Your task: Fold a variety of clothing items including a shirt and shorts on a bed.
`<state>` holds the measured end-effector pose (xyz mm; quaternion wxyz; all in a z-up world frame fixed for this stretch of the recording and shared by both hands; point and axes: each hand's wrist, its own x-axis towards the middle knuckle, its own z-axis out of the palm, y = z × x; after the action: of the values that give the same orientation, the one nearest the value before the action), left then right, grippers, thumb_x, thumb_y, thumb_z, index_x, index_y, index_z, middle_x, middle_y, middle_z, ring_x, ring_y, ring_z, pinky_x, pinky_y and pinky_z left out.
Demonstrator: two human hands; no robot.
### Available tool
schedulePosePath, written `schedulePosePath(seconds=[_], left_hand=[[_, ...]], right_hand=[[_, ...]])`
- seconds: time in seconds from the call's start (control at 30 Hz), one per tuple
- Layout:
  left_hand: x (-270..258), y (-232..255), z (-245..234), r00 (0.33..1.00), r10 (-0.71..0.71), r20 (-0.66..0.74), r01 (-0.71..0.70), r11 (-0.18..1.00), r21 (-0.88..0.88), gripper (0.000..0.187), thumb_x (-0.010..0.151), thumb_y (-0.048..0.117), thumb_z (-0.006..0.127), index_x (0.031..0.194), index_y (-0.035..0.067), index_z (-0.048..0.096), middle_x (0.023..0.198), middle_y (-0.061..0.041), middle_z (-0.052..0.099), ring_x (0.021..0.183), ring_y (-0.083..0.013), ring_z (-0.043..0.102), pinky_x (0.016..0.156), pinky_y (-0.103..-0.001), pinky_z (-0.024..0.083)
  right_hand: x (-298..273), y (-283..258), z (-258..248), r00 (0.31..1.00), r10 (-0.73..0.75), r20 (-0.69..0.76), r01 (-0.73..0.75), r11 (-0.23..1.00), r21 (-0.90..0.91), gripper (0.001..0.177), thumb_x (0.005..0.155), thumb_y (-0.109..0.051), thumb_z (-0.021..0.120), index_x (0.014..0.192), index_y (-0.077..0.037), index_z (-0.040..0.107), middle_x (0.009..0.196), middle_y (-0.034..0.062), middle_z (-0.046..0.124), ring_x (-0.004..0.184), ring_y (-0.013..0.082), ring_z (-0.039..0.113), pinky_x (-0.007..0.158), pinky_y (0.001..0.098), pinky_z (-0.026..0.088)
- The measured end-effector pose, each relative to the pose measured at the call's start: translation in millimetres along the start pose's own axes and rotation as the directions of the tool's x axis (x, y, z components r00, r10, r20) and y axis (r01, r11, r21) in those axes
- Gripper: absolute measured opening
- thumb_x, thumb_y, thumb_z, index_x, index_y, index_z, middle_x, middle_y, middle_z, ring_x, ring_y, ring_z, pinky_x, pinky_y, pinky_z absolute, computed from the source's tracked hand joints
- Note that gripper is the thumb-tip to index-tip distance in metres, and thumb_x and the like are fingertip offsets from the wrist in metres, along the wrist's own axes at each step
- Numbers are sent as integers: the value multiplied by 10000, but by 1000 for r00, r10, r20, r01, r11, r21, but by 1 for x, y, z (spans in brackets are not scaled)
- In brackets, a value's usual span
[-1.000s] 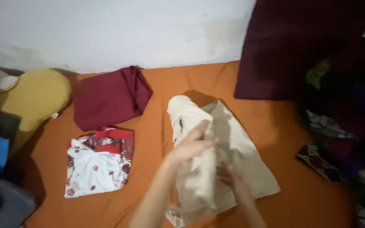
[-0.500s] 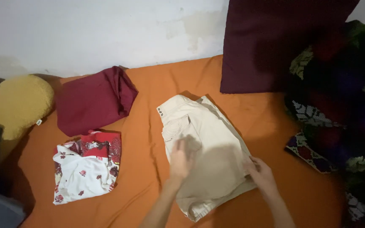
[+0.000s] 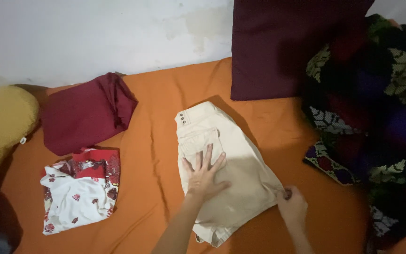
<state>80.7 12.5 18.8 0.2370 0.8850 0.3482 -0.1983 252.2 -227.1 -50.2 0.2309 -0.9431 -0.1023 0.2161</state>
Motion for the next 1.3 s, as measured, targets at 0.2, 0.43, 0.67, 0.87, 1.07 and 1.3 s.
schedulePosePath(seconds=[0.2, 0.43, 0.67, 0.87, 1.07, 1.3], left_hand=[[7, -19, 33, 929, 271, -251, -278, 961, 11, 921, 859, 580, 683, 1636, 337, 252, 1724, -106, -39, 1567, -410, -10, 1083, -842, -98], [-66, -85, 67, 830, 537, -147, -548, 836, -37, 836, 882, 523, 684, 1597, 237, 357, 1705, -77, 182, 1586, -326, 90, 1201, -693, -35], [-116, -119, 82, 799, 601, -15, -601, 797, -55, 1020, 735, 702, 788, 1590, 347, 360, 1715, -114, 123, 1561, -412, 29, 1176, -687, -7], [-106, -116, 110, 822, 565, -74, -541, 815, 208, 1044, 629, 569, 863, 1552, 455, 390, 1689, -48, 220, 1537, -346, 158, 1173, -701, 95], [-104, -110, 119, 787, 543, -293, -515, 840, 172, 871, 716, 376, 862, 1497, 309, 483, 1601, -86, 401, 1463, -341, 337, 1194, -642, 215], [-169, -109, 10, 946, 319, 61, -236, 803, -547, 533, 902, 260, 627, 1422, 157, 568, 1410, -144, 625, 1356, -352, 537, 1143, -444, 434]], right_hand=[[-8, -13, 14, 772, -630, -83, 558, 735, -384, 448, 897, -338, 616, 1300, -142, 600, 1480, 234, 469, 1349, 443, 465, 1083, 600, 407], [5, -12, 28, 775, -597, 208, 622, 663, -417, 484, 943, -388, 561, 1423, -438, 532, 1621, 129, 319, 1447, 428, 319, 1066, 695, 306], [-9, -34, 15, 878, -418, 234, 478, 780, -404, 518, 928, -353, 627, 1428, -469, 557, 1525, 138, 407, 1270, 400, 493, 1019, 544, 464], [17, -33, 7, 901, -258, 348, 296, 953, -60, 573, 897, -192, 681, 1435, -375, 601, 1260, 175, 582, 1001, 309, 681, 893, 398, 582], [12, -82, -49, 745, 77, 663, -223, 965, 138, 546, 908, -101, 669, 1430, -259, 636, 1189, 124, 705, 869, 221, 690, 766, 364, 603], [34, -39, -73, 492, 130, 861, 45, 984, -174, 480, 936, -212, 724, 1413, -245, 694, 1187, 65, 758, 886, 153, 656, 766, 286, 579]])
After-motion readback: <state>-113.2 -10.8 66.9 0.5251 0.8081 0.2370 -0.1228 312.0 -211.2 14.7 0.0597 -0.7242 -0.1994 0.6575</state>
